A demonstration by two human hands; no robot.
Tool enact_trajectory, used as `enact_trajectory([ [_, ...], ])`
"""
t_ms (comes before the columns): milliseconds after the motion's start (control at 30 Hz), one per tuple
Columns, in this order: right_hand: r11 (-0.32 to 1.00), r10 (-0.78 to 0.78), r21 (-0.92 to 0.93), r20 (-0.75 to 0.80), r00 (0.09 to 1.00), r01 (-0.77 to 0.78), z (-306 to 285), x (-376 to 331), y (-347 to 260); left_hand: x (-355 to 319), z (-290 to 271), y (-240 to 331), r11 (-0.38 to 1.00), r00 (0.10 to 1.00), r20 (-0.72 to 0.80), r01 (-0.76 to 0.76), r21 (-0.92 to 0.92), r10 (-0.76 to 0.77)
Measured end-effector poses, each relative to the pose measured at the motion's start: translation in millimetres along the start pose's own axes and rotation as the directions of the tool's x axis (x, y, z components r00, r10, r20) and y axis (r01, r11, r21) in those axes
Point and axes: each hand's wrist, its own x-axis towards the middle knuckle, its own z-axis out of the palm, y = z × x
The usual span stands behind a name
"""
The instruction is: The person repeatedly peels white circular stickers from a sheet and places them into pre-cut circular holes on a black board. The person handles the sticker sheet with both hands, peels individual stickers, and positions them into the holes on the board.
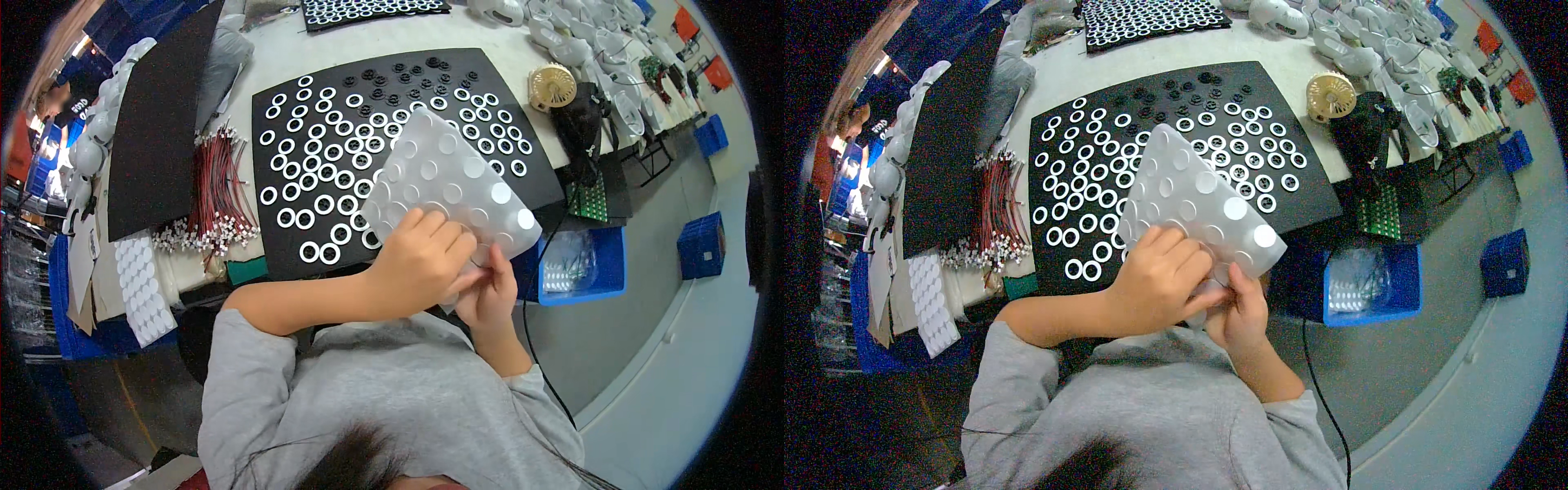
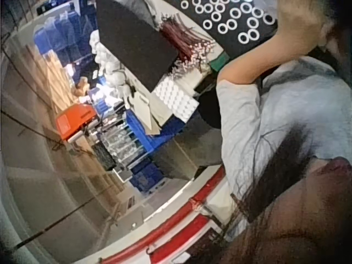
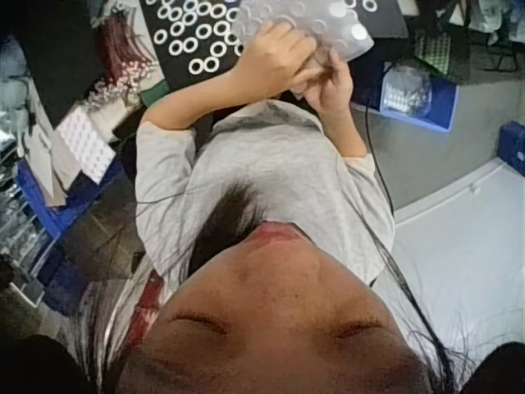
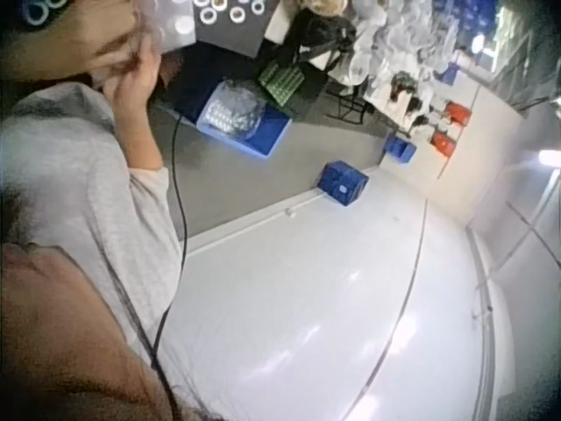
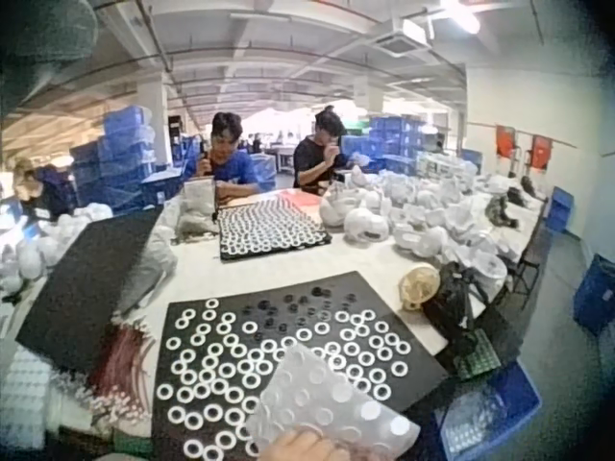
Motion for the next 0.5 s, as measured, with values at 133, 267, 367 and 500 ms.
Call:
enact_trajectory([
  [133, 1.0, 0.014, -0.003, 0.043, 0.999, -0.014, 1, 0, 1, 3, 6, -3, 0.996, 0.998, 0.037, 0.042, 0.076, -0.045],
  [267, 0.999, -0.003, 0.034, 0.055, 0.998, 0.001, 4, -1, 2, 1, 4, -2, 0.993, 0.99, 0.126, 0.051, 0.109, -0.064],
  [367, 0.999, 0.012, -0.035, 0.081, 0.997, -0.009, 7, -1, 2, -1, 3, -3, 0.992, 0.99, 0.13, 0.048, 0.117, -0.063],
  [500, 0.996, 0.057, -0.076, 0.046, 0.997, -0.053, 0, 2, 5, -2, -2, -4, 0.993, 0.989, 0.144, 0.023, 0.118, -0.04],
])
